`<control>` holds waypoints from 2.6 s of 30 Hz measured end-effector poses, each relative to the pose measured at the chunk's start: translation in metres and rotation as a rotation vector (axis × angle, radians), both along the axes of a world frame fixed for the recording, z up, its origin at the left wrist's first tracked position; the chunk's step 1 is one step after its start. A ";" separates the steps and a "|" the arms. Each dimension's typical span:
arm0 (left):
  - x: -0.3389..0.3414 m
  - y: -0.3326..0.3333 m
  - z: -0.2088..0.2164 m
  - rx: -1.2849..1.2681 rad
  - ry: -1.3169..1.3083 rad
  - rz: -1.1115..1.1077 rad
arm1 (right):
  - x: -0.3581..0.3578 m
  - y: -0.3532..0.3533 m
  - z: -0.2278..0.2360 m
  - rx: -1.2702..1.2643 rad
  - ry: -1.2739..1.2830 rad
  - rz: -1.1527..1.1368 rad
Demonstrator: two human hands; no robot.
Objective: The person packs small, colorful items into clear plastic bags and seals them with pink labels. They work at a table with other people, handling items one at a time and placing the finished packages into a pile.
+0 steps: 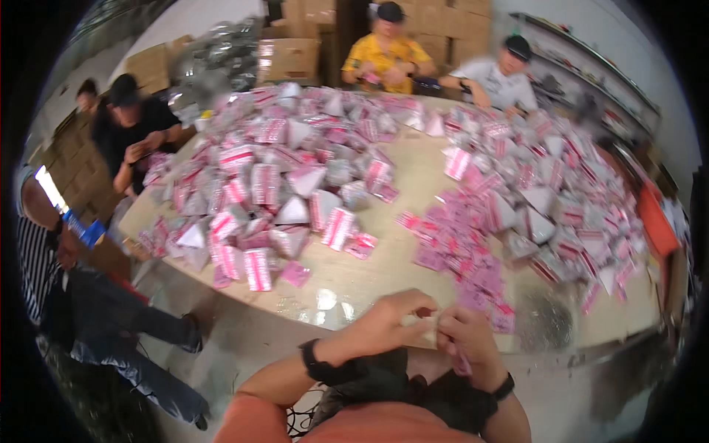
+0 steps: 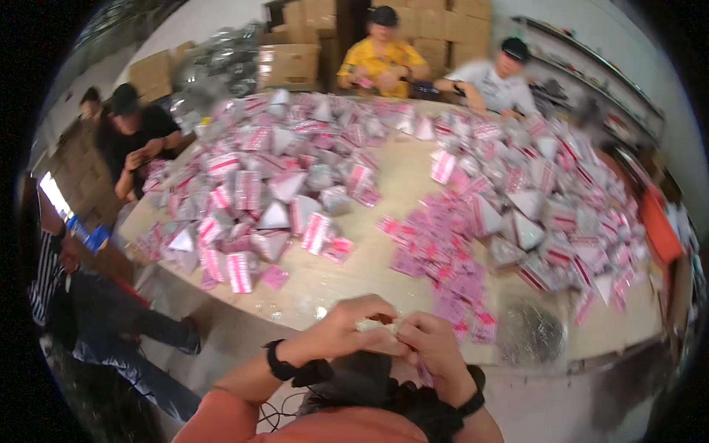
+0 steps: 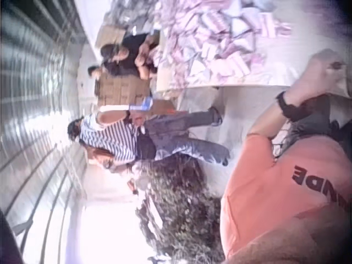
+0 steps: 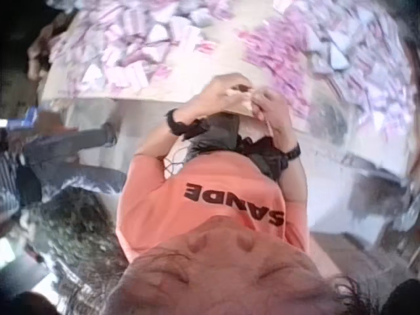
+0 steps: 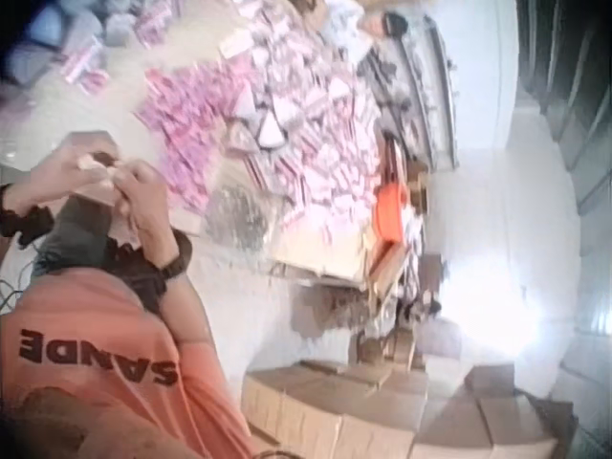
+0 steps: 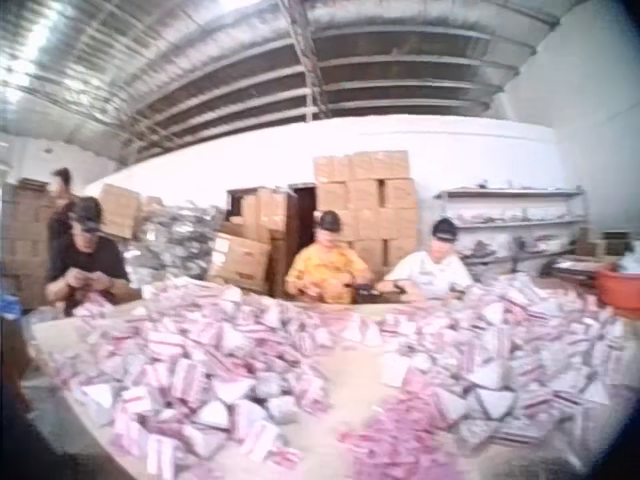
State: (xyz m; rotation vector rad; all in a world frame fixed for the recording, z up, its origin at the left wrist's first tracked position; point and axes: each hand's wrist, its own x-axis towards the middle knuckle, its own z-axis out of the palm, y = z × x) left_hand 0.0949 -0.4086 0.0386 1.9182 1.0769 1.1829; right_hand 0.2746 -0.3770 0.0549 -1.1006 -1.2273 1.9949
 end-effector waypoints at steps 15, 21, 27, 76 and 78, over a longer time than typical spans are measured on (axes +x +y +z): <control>0.020 0.006 0.003 -0.228 -0.004 0.055 | 0.004 -0.001 -0.024 0.390 0.015 0.022; 0.019 0.008 -0.019 -0.576 -0.326 -0.022 | 0.004 -0.010 -0.022 0.893 -0.304 -0.018; 0.023 0.012 -0.026 -0.562 -0.366 -0.020 | 0.004 -0.006 -0.037 1.180 -0.533 -0.057; 0.046 0.123 0.015 0.046 0.258 0.307 | 0.073 0.015 -0.088 0.229 -0.017 -0.194; 0.017 0.094 0.000 0.016 0.220 0.367 | 0.077 0.019 -0.100 0.187 0.093 -0.185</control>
